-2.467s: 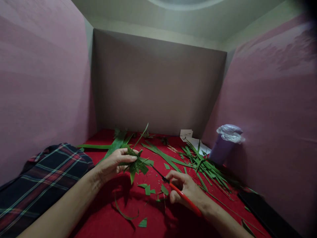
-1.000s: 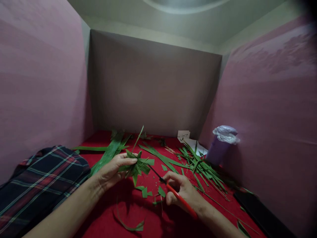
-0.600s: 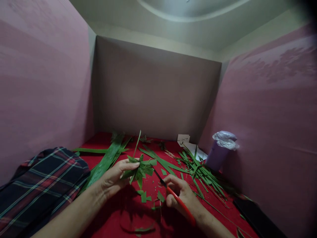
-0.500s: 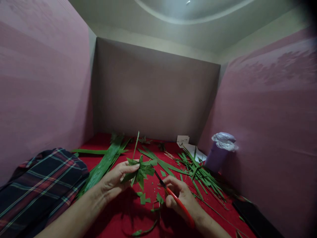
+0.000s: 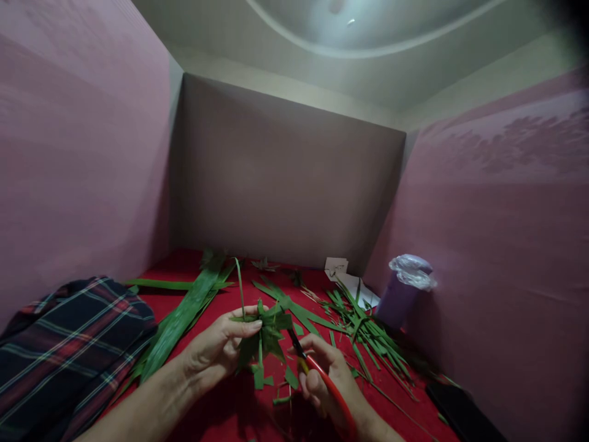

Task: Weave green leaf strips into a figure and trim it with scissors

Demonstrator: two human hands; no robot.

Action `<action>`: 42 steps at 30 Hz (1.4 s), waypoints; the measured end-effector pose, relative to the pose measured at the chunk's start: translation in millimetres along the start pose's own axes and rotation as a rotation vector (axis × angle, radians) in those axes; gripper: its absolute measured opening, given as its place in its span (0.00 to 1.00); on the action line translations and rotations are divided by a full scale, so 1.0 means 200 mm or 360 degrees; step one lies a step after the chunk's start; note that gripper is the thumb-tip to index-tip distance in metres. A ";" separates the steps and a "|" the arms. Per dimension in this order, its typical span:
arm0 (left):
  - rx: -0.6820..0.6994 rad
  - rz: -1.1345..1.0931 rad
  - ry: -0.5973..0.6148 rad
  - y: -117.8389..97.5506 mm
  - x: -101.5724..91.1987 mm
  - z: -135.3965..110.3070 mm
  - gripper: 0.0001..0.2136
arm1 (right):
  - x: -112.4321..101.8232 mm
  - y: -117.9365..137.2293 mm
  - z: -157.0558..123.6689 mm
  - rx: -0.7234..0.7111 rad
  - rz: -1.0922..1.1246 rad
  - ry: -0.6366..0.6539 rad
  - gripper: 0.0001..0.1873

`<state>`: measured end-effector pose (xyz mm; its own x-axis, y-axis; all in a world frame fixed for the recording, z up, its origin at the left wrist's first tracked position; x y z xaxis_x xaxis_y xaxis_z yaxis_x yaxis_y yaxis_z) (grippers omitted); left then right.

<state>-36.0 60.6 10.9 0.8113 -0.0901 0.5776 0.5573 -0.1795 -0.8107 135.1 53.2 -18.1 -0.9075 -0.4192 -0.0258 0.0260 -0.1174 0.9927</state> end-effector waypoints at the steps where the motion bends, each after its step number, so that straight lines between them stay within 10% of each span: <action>1: -0.0004 0.0005 0.0010 0.00 0.00 0.00 0.11 | 0.01 0.00 0.00 -0.0007 0.0016 0.0005 0.35; 42: 0.0167 -0.0214 -0.0257 0.17 0.03 -0.02 0.15 | 0.12 -0.07 -0.05 0.0018 0.0517 -0.0105 0.29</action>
<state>-12.6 50.9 -12.3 0.7416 0.0871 0.6651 0.6707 -0.0759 -0.7379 118.1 35.6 -32.9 -0.8778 -0.3739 0.2995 0.3140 0.0232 0.9491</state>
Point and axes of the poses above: each hand's wrist, its own z-axis towards the middle knuckle, its own x-axis out of the palm, y = z × x, the point moved 5 cm from there along z, towards the middle knuckle, and after that the axes turned 6 degrees about x, right-handed, at the moved point
